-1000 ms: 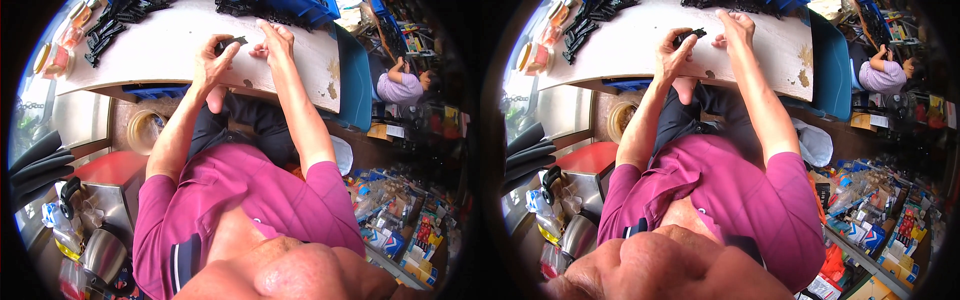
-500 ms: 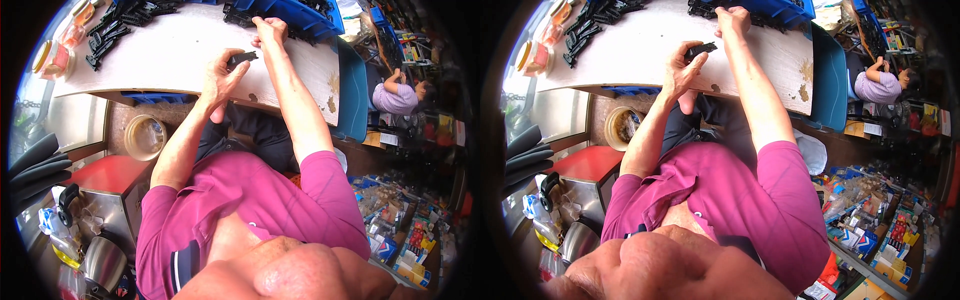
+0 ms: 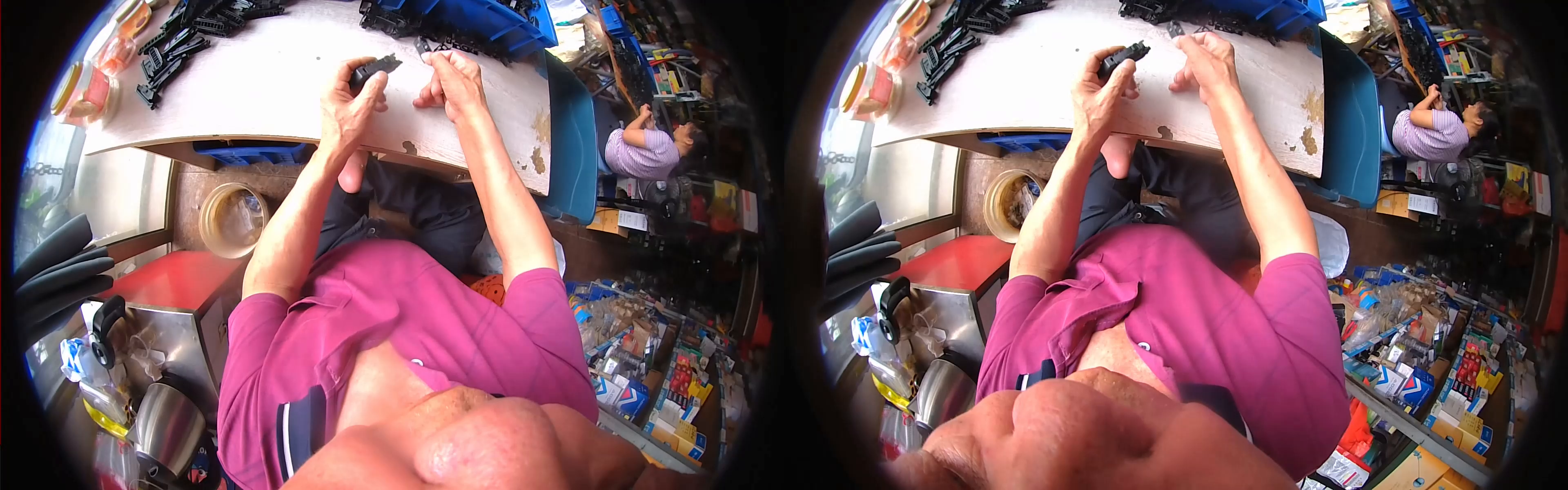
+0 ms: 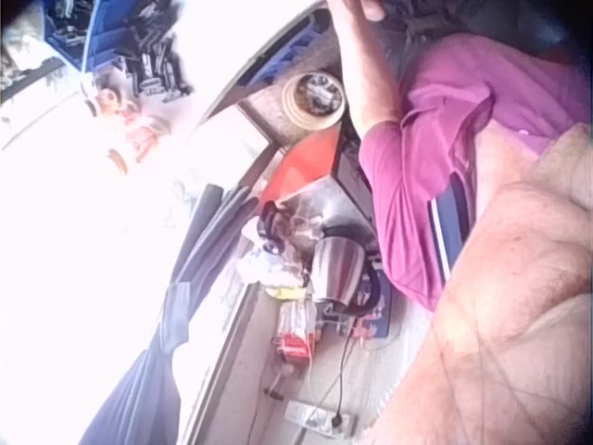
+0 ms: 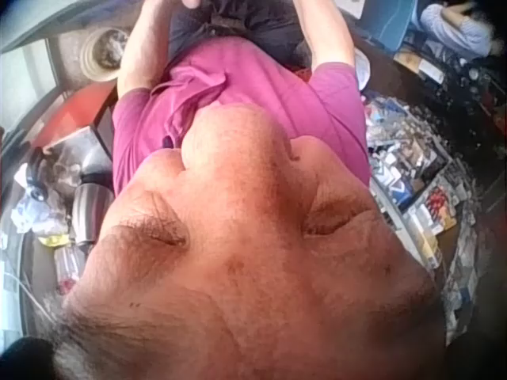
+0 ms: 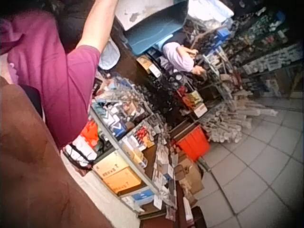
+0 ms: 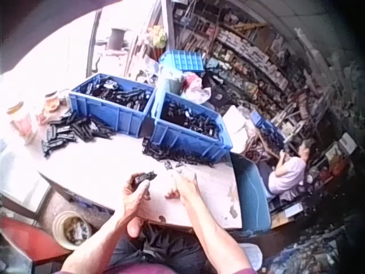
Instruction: The person repeatedly picks up plastic components from the table and assembles them by fitting the pieces together by hand.
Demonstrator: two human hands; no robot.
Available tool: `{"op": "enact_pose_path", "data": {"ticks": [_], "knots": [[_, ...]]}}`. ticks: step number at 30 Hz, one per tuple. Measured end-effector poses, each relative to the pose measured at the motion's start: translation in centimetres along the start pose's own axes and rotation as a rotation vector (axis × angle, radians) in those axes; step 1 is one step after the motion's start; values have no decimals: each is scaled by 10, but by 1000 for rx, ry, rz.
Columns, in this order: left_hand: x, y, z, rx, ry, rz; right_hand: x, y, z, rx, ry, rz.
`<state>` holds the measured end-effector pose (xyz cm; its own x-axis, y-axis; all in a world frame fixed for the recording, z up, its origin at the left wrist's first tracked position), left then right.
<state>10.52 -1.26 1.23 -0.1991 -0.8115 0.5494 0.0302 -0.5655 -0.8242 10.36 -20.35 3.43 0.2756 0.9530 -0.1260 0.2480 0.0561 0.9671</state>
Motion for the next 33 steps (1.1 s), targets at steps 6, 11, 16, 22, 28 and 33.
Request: {"op": "enact_pose_path", "data": {"ticks": [6, 11, 16, 22, 28, 33], "knots": [[6, 7, 20, -138, -63, 12, 13, -7, -37, -24, 244, -99], [18, 16, 15, -123, 75, 184, 16, -14, -45, -60, 255, -105], [15, 12, 8, -180, -20, -16, 23, -17, -56, -105, 169, 0], [9, 9, 0, -206, -43, -185, 23, -17, -62, -163, 122, 135], [14, 6, -5, -242, 89, 13, 3, 7, -62, -281, 120, 192], [25, 4, -7, -333, 273, 261, 3, 7, -60, -250, 191, 118]]}}
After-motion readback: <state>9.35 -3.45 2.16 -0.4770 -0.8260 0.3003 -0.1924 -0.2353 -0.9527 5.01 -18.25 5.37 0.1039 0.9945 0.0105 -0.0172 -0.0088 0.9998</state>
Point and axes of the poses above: each hand's wrist, its own z-axis towards the middle knuckle, its own x-axis out of the palm, y = z × x, the point moved 8 cm from there along z, towards the middle knuckle, and after that the axes turned 7 degrees about -z, right-handed, at the moved point
